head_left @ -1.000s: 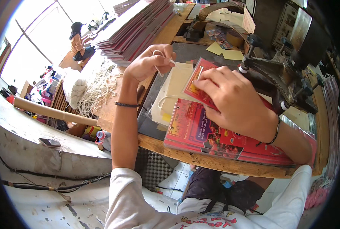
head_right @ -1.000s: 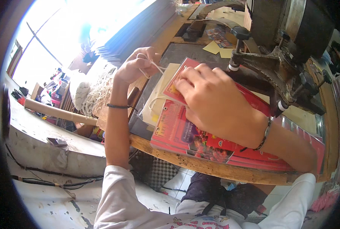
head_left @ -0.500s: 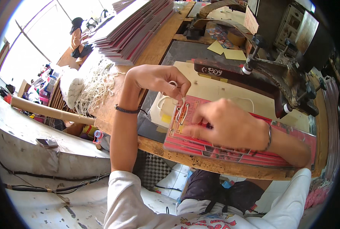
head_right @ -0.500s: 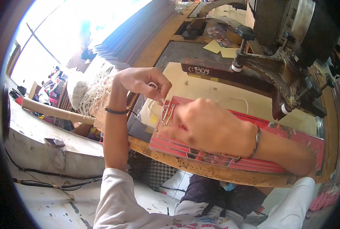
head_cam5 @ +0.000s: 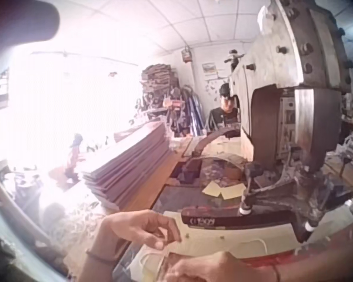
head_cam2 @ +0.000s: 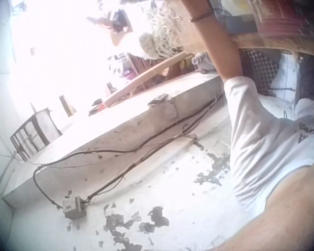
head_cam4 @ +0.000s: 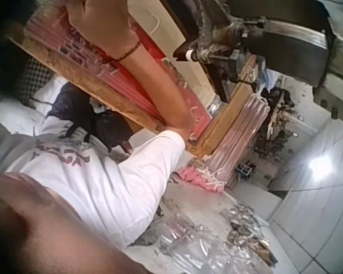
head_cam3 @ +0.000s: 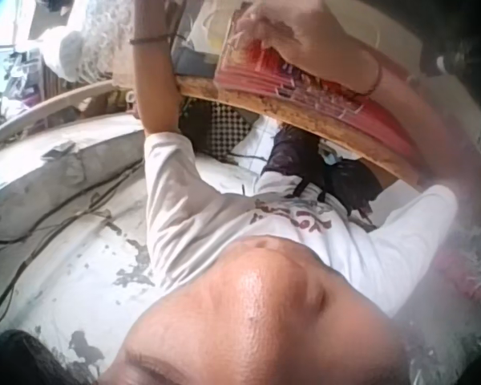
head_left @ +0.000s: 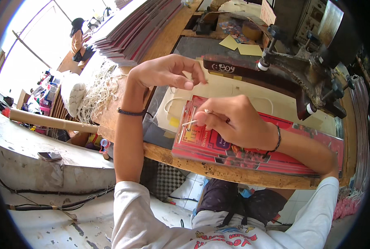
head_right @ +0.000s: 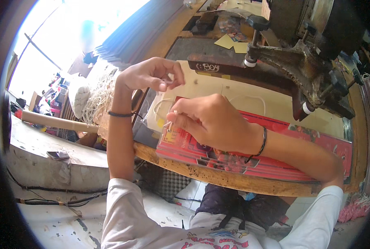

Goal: The person threads a white string through holes in the bottom of red paper boxes, tying knots by hand to secure the handles.

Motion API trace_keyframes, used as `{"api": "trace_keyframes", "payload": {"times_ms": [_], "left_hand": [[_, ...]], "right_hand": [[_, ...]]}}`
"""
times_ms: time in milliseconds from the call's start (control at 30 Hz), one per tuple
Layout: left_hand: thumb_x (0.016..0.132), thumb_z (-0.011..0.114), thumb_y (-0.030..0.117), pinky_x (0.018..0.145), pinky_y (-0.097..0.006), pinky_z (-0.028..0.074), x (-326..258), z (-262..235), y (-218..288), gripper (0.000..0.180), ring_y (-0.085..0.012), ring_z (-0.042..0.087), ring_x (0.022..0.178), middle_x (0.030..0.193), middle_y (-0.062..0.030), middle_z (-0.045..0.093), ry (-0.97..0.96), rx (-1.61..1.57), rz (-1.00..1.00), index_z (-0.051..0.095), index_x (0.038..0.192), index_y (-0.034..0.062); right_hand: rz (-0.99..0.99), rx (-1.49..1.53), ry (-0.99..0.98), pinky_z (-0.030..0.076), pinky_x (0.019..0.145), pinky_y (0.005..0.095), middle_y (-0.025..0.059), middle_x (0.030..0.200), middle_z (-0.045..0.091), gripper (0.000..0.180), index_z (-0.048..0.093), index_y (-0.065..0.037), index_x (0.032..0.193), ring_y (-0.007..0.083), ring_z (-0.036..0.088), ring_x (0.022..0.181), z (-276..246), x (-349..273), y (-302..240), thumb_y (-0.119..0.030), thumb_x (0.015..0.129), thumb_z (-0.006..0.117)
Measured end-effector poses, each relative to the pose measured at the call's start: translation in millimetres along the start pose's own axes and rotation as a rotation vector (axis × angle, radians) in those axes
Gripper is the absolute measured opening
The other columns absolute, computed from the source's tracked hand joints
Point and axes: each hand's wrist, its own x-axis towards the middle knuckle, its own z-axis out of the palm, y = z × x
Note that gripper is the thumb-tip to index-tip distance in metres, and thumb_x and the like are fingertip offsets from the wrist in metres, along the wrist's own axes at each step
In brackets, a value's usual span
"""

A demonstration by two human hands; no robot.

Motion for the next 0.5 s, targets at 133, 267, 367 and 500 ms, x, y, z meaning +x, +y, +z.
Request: {"api": "trace_keyframes", "payload": {"times_ms": [133,267,367,500], "left_hand": [[0.084,0.074,0.029,0.069,-0.023,0.040,0,17,13,0.045,-0.0076,0.049,0.078,0.106,-0.0056,0.061,0.154,-0.107,0.151,0.061,0.113,-0.0029],[0.094,0.059,0.015,0.077,-0.023,0.043,-5,2,11,0.033,-0.0088,0.053,0.087,0.114,-0.0041,0.063,0.075,-0.037,0.136,0.059,0.122,-0.0023],[0.095,0.048,0.003,0.078,-0.024,0.044,-3,6,14,0.032,-0.0102,0.055,0.089,0.118,-0.0072,0.065,0.040,-0.157,0.103,0.057,0.125,-0.0026],[0.097,0.037,-0.008,0.074,-0.023,0.046,8,23,22,0.034,-0.0113,0.060,0.092,0.113,-0.0115,0.067,0.082,-0.088,0.165,0.055,0.126,-0.0040]], "right_hand": [[-0.208,-0.155,-0.053,0.052,0.054,0.0365,0.0142,0.069,0.064,0.009,0.057,-0.007,0.098,0.0323,0.065,0.058,-9,-4,-12,-0.015,0.096,0.062],[-0.183,0.057,-0.019,0.052,0.051,0.0326,0.0114,0.064,0.059,0.014,0.052,-0.006,0.097,0.0241,0.067,0.055,-7,-13,0,-0.017,0.099,0.059],[0.106,0.424,0.156,0.047,0.046,0.0287,0.0047,0.063,0.052,0.024,0.045,-0.005,0.098,0.0201,0.067,0.053,-5,-11,1,-0.028,0.107,0.043],[0.306,0.734,0.260,0.048,0.045,0.0248,0.0035,0.071,0.049,0.030,0.041,-0.005,0.096,0.0194,0.067,0.055,-2,-7,-2,-0.031,0.110,0.033]]}}
